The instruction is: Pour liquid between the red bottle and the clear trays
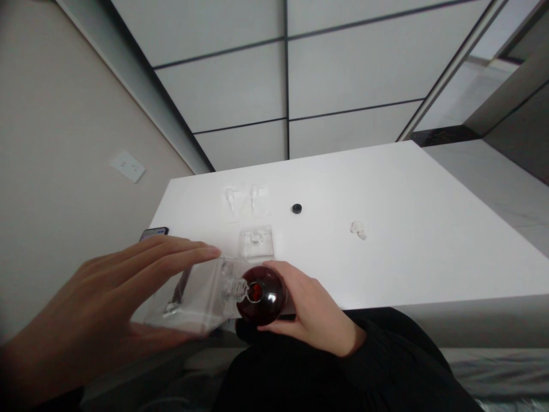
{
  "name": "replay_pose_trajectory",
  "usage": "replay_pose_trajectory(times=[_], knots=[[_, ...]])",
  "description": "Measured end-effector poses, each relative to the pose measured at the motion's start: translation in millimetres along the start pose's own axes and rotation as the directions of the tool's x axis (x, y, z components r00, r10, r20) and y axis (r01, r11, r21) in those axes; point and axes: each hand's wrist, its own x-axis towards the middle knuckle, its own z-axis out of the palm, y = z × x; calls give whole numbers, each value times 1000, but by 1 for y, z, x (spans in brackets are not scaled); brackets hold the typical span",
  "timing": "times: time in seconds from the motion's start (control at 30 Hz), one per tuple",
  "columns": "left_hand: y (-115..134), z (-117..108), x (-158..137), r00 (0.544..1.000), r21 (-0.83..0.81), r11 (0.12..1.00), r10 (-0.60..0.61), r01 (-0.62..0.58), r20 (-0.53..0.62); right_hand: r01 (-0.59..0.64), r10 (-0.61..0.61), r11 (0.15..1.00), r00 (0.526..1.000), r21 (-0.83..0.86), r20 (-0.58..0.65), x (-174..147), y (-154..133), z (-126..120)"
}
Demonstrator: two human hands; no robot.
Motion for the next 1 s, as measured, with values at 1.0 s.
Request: replay_pose_trajectory(times=[1.0], knots=[[2,-3,2,999,70,996,50,-52,19,21,-21,1000,1000,0,-10,-1,2,1]])
